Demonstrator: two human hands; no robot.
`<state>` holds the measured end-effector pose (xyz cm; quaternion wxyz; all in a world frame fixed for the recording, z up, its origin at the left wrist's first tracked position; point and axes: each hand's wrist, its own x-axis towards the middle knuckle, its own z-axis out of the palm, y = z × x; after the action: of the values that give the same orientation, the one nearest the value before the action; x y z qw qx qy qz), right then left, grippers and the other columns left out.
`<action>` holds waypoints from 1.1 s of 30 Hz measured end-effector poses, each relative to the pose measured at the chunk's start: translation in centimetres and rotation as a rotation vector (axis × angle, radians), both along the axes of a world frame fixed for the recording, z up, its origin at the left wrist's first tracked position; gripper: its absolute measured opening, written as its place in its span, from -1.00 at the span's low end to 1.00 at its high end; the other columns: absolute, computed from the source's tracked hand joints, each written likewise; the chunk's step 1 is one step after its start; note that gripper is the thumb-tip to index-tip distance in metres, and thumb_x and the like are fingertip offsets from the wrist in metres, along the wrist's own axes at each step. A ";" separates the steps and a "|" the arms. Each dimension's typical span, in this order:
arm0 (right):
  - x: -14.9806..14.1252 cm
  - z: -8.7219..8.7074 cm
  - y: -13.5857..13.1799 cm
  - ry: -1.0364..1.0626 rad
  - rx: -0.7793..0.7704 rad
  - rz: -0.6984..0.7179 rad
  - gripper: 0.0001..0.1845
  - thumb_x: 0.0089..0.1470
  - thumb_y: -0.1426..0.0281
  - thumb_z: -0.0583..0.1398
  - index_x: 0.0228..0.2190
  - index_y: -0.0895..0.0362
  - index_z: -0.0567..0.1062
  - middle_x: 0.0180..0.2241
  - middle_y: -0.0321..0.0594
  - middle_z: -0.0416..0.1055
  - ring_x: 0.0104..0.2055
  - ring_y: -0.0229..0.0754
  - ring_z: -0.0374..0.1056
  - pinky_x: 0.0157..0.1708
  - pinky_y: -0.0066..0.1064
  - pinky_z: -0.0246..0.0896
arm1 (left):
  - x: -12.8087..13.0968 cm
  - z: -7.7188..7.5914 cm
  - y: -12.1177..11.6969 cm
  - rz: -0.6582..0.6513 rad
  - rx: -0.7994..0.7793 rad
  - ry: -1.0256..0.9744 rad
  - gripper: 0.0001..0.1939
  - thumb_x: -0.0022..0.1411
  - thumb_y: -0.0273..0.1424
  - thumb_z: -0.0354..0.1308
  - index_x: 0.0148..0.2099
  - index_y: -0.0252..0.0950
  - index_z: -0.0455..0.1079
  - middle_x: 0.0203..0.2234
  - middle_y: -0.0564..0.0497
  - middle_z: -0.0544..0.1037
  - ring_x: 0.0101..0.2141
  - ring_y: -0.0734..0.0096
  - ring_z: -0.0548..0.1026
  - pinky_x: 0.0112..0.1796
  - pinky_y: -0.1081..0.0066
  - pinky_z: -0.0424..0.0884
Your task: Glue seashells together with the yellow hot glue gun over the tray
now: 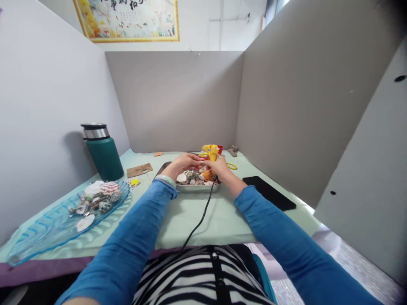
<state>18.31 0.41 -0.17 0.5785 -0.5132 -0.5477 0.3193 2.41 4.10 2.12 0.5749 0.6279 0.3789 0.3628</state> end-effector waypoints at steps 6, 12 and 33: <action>0.2 -0.6 0.8 -0.083 0.073 -0.054 -0.67 -0.21 0.41 0.26 -0.28 0.11 0.44 -0.47 -0.34 0.41 -0.47 -0.22 0.38 -0.49 -0.44 0.31 | -0.3 -0.4 0.1 -0.097 0.025 0.087 -0.69 -0.09 -0.53 0.46 -0.28 -0.42 0.46 -0.44 -0.14 0.63 -0.40 0.32 0.61 -0.25 0.34 0.53; 0.1 -0.7 0.6 -0.086 0.056 0.013 -0.72 -0.20 0.46 0.23 -0.32 0.13 0.44 -0.53 -0.39 0.37 -0.52 -0.26 0.33 -0.52 -0.47 0.26 | -0.7 -0.2 -0.1 -0.111 0.036 0.113 -0.68 -0.11 -0.48 0.48 -0.29 -0.42 0.46 -0.47 -0.10 0.61 -0.43 0.37 0.59 -0.27 0.33 0.53; -0.5 -0.3 -0.1 -0.057 -0.052 0.008 -0.78 -0.08 0.51 0.26 -0.31 0.14 0.39 -0.53 -0.34 0.40 -0.54 -0.24 0.42 -0.64 -0.54 0.22 | -2.9 1.1 0.0 0.265 0.255 0.964 -0.91 -0.13 -0.62 0.30 -0.52 -0.36 0.52 -0.73 -0.03 0.42 -0.52 0.23 0.53 -0.33 0.29 0.48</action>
<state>17.85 0.28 -0.44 0.5477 -0.5347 -0.5577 0.3211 -0.47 4.08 3.18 0.2028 0.7355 0.6300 0.1451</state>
